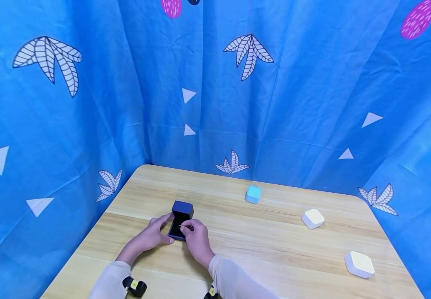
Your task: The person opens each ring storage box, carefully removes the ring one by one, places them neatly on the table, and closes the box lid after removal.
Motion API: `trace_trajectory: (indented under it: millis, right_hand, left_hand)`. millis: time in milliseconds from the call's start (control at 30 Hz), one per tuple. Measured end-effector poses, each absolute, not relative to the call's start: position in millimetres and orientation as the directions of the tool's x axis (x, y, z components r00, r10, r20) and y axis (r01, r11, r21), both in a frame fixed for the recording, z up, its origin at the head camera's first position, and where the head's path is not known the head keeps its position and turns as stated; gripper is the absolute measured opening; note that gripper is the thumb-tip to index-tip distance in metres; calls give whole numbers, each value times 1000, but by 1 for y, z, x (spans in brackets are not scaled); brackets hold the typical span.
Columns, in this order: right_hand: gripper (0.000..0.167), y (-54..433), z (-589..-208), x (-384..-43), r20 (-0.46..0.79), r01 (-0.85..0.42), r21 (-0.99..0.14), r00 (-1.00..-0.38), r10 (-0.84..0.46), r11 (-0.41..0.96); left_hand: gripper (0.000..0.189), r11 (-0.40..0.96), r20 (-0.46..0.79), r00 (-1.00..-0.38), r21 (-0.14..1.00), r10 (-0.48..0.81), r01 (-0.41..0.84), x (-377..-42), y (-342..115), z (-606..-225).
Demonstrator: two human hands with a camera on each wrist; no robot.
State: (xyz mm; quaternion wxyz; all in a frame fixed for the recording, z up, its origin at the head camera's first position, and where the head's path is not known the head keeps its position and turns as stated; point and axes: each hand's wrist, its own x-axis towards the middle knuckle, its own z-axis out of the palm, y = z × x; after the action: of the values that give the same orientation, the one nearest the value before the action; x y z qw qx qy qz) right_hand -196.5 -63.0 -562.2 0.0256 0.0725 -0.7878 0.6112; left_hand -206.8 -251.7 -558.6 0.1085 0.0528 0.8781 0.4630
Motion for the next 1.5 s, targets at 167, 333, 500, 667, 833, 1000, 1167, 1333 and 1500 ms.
trace_trajectory:
  millis: [167, 333, 500, 667, 833, 1000, 1167, 1333, 1500]
  right_hand:
    - [6, -62, -560, -190, 95, -112, -969, -992, -87, 220]
    - [5, -62, -557, -182, 70, -91, -975, -992, -107, 203]
    - [5, -60, -553, -173, 67, -95, -977, -987, -144, 193]
    - [4, -59, -552, -162, 67, -103, -974, -982, -175, 203]
    - [3, -59, -554, -154, 61, -104, -975, -975, -215, 195]
    - [2, -59, -556, -149, 66, -129, -965, -962, -265, 229]
    - [4, -59, -555, -147, 54, -164, -945, -932, -358, 283]
    - [7, -63, -557, -145, 60, -209, -920, -911, -408, 331]
    - [10, -67, -558, -145, 78, -269, -878, -896, -437, 396]
  left_hand:
    - [94, 573, -149, -971, 820, 188, -15, -207, -252, -558]
    - [94, 579, -130, -971, 816, 202, 11, -207, -252, -556]
    - [94, 584, -120, -971, 812, 206, 24, -208, -251, -555]
    - [95, 577, -120, -970, 816, 212, 25, -209, -249, -555]
    - [95, 567, -124, -970, 824, 209, 17, -210, -248, -555]
    - [93, 568, -125, -969, 823, 211, 18, -209, -247, -556]
    - [92, 569, -124, -969, 822, 213, 20, -209, -248, -557]
    - [92, 583, -126, -970, 812, 206, 19, -208, -252, -558]
    - [93, 579, -125, -971, 815, 206, 18, -207, -254, -558]
